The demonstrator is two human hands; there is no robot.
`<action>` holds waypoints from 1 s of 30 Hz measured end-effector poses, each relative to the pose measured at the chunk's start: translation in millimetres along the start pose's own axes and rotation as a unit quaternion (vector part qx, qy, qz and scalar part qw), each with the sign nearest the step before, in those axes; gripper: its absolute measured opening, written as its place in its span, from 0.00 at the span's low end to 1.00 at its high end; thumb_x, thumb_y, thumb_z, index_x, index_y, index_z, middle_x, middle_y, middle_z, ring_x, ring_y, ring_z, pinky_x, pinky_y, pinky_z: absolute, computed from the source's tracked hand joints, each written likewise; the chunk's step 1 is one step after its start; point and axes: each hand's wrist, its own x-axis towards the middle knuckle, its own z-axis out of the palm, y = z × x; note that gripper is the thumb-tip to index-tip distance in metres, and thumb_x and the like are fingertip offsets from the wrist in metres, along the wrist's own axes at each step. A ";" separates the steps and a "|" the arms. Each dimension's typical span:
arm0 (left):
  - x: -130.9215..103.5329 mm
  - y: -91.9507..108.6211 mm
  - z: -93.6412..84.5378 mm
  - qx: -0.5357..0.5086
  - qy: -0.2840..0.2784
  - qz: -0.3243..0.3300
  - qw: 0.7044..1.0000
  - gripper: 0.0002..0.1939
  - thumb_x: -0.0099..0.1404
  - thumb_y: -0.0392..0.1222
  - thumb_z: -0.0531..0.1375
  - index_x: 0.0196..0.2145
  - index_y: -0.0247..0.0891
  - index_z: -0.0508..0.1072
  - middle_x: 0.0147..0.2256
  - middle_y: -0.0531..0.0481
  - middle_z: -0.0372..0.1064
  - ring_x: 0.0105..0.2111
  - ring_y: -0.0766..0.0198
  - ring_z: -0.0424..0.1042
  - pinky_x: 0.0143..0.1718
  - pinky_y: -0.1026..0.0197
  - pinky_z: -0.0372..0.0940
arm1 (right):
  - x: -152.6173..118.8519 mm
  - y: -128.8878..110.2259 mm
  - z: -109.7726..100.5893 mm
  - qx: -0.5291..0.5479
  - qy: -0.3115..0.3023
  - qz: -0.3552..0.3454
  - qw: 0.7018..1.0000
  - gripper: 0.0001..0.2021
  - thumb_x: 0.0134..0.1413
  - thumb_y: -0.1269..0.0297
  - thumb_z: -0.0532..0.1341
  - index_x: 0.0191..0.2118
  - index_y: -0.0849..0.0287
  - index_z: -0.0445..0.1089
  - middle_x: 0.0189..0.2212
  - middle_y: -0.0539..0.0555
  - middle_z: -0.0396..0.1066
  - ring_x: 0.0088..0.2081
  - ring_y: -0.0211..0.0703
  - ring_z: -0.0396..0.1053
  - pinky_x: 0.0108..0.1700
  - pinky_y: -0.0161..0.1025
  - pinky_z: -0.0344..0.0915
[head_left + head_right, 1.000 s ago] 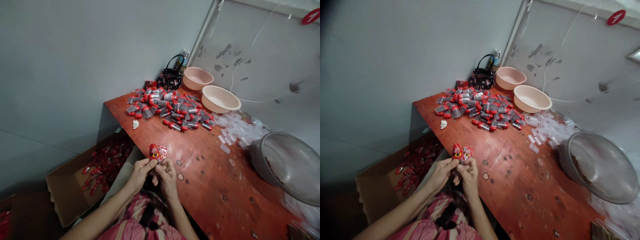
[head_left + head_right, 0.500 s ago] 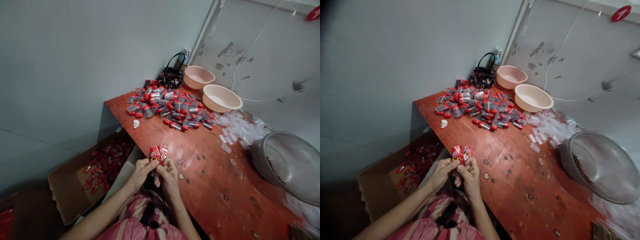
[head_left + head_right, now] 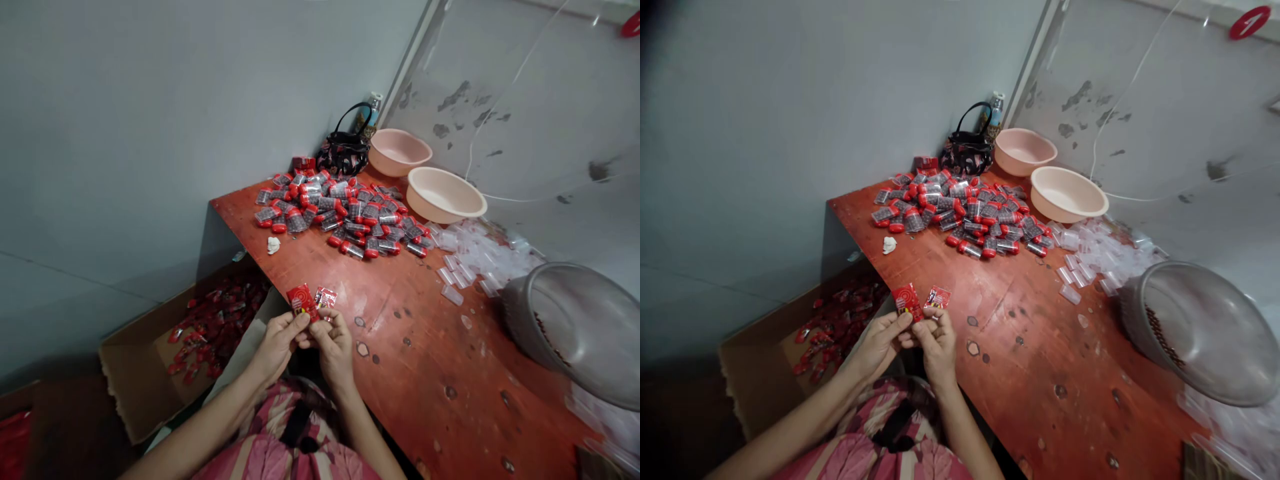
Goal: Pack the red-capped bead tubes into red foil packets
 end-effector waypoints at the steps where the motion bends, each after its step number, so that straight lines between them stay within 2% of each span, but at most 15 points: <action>1: -0.9 -1.9 -0.9 -0.005 0.003 0.002 1.000 0.11 0.53 0.42 0.63 0.24 0.30 0.69 0.19 0.56 0.56 0.19 0.75 0.54 0.19 0.70 0.55 | 1.8 1.8 1.8 0.000 0.002 0.003 1.000 0.13 0.50 0.65 0.61 0.40 0.58 0.58 0.20 0.45 0.69 0.21 0.37 0.71 0.23 0.33 0.70; 4: -2.6 -4.3 -2.7 -0.017 0.016 0.013 1.000 0.10 0.53 0.41 0.63 0.23 0.30 0.69 0.19 0.56 0.58 0.18 0.75 0.56 0.19 0.71 0.56 | 6.6 5.4 9.3 -0.004 0.000 0.017 1.000 0.12 0.49 0.64 0.62 0.37 0.58 0.58 0.19 0.44 0.69 0.19 0.36 0.70 0.21 0.32 0.69; 7: -1.6 5.1 -12.0 -0.023 0.040 0.026 0.999 0.10 0.53 0.41 0.63 0.27 0.31 0.70 0.24 0.51 0.66 0.22 0.71 0.65 0.24 0.68 0.62 | 9.3 2.0 12.5 -0.017 -0.015 0.025 0.999 0.13 0.48 0.63 0.62 0.36 0.58 0.57 0.21 0.46 0.71 0.19 0.36 0.70 0.22 0.32 0.69; 9: 0.5 18.3 -27.9 -0.036 0.086 0.055 0.994 0.13 0.54 0.46 0.62 0.33 0.34 0.69 0.34 0.45 0.70 0.33 0.62 0.71 0.34 0.60 0.66 | 10.1 -6.4 7.1 -0.028 -0.015 0.016 0.999 0.14 0.48 0.63 0.63 0.37 0.58 0.57 0.24 0.48 0.73 0.21 0.37 0.71 0.23 0.32 0.69; 11: 2.7 32.1 -49.8 -0.020 0.166 0.105 0.980 0.19 0.56 0.52 0.58 0.40 0.37 0.67 0.45 0.41 0.67 0.46 0.54 0.67 0.45 0.51 0.63 | 10.2 -18.2 -5.2 -0.044 0.012 -0.008 0.999 0.13 0.48 0.63 0.62 0.38 0.58 0.58 0.25 0.50 0.73 0.22 0.37 0.71 0.23 0.32 0.68; 13: 4.2 39.5 -69.5 0.084 0.283 0.163 0.942 0.26 0.57 0.52 0.58 0.51 0.45 0.60 0.56 0.43 0.55 0.56 0.55 0.55 0.53 0.49 0.54 | 9.7 -29.7 -21.1 -0.071 0.049 -0.029 0.996 0.12 0.49 0.62 0.62 0.37 0.58 0.59 0.24 0.50 0.72 0.21 0.37 0.70 0.21 0.31 0.66; 14: 4.8 39.2 -75.3 0.166 0.319 0.203 0.911 0.32 0.56 0.51 0.59 0.56 0.47 0.53 0.60 0.44 0.47 0.59 0.55 0.48 0.56 0.49 0.49 | 9.4 -34.1 -28.6 -0.086 0.063 -0.034 0.994 0.11 0.49 0.61 0.61 0.36 0.58 0.60 0.23 0.49 0.71 0.20 0.36 0.69 0.21 0.31 0.65; 15: 5.5 36.2 -77.4 0.259 0.324 0.239 0.878 0.35 0.56 0.49 0.59 0.58 0.48 0.49 0.62 0.46 0.41 0.60 0.55 0.44 0.57 0.49 0.45 | 9.2 -37.2 -35.1 -0.099 0.072 -0.035 0.992 0.11 0.49 0.61 0.61 0.35 0.59 0.60 0.22 0.48 0.71 0.20 0.36 0.69 0.20 0.30 0.64; 16: 6.9 30.6 -75.3 0.355 0.296 0.274 0.843 0.37 0.56 0.48 0.59 0.60 0.48 0.47 0.62 0.46 0.40 0.60 0.54 0.42 0.58 0.50 0.42 | 8.9 -38.8 -40.0 -0.108 0.078 -0.033 0.991 0.10 0.50 0.61 0.61 0.35 0.59 0.61 0.22 0.48 0.70 0.20 0.35 0.68 0.19 0.30 0.64; 18: 12.5 15.0 -60.5 0.527 0.152 0.323 0.772 0.30 0.58 0.46 0.57 0.58 0.45 0.54 0.60 0.46 0.48 0.60 0.53 0.43 0.59 0.48 0.40 | 8.3 -38.5 -44.7 -0.118 0.079 -0.026 0.990 0.10 0.50 0.60 0.60 0.34 0.59 0.61 0.22 0.48 0.69 0.20 0.34 0.67 0.19 0.29 0.63; 20: 22.6 -0.8 -39.0 0.631 0.016 0.349 0.693 0.25 0.59 0.45 0.57 0.54 0.44 0.61 0.57 0.46 0.55 0.59 0.50 0.45 0.58 0.44 0.39 | 7.0 -35.3 -44.6 -0.120 0.073 -0.017 0.990 0.09 0.51 0.60 0.60 0.34 0.59 0.62 0.23 0.48 0.69 0.20 0.33 0.67 0.20 0.29 0.62; 22: 34.8 -12.2 -20.6 0.682 -0.032 0.355 0.639 0.20 0.59 0.43 0.56 0.51 0.43 0.66 0.56 0.45 0.56 0.59 0.48 0.46 0.57 0.41 0.38 | 5.1 -32.0 -43.1 -0.125 0.069 -0.010 0.990 0.09 0.51 0.60 0.59 0.34 0.59 0.62 0.23 0.48 0.69 0.20 0.33 0.67 0.21 0.28 0.62; 24: 45.5 -18.5 -11.0 0.703 -0.035 0.359 0.612 0.16 0.60 0.42 0.55 0.47 0.43 0.70 0.55 0.44 0.59 0.59 0.47 0.47 0.57 0.40 0.38 | 3.5 -30.4 -42.9 -0.133 0.071 -0.008 0.988 0.09 0.51 0.59 0.59 0.34 0.60 0.63 0.23 0.49 0.69 0.20 0.33 0.67 0.21 0.29 0.61; 26: 52.5 -21.4 -9.4 0.707 -0.023 0.366 0.605 0.14 0.61 0.40 0.54 0.44 0.43 0.72 0.53 0.45 0.62 0.58 0.48 0.50 0.57 0.39 0.38 | 3.4 -31.1 -44.4 -0.142 0.079 -0.008 0.987 0.10 0.51 0.59 0.59 0.33 0.60 0.63 0.23 0.49 0.69 0.20 0.33 0.66 0.21 0.29 0.61; 30: 57.8 -24.6 -14.1 0.680 -0.011 0.372 0.631 0.13 0.62 0.37 0.53 0.41 0.44 0.73 0.48 0.48 0.68 0.56 0.50 0.54 0.57 0.39 0.39 | 9.4 -33.9 -47.6 -0.177 0.089 -0.019 0.980 0.09 0.50 0.59 0.59 0.32 0.60 0.64 0.23 0.48 0.68 0.22 0.34 0.66 0.24 0.30 0.62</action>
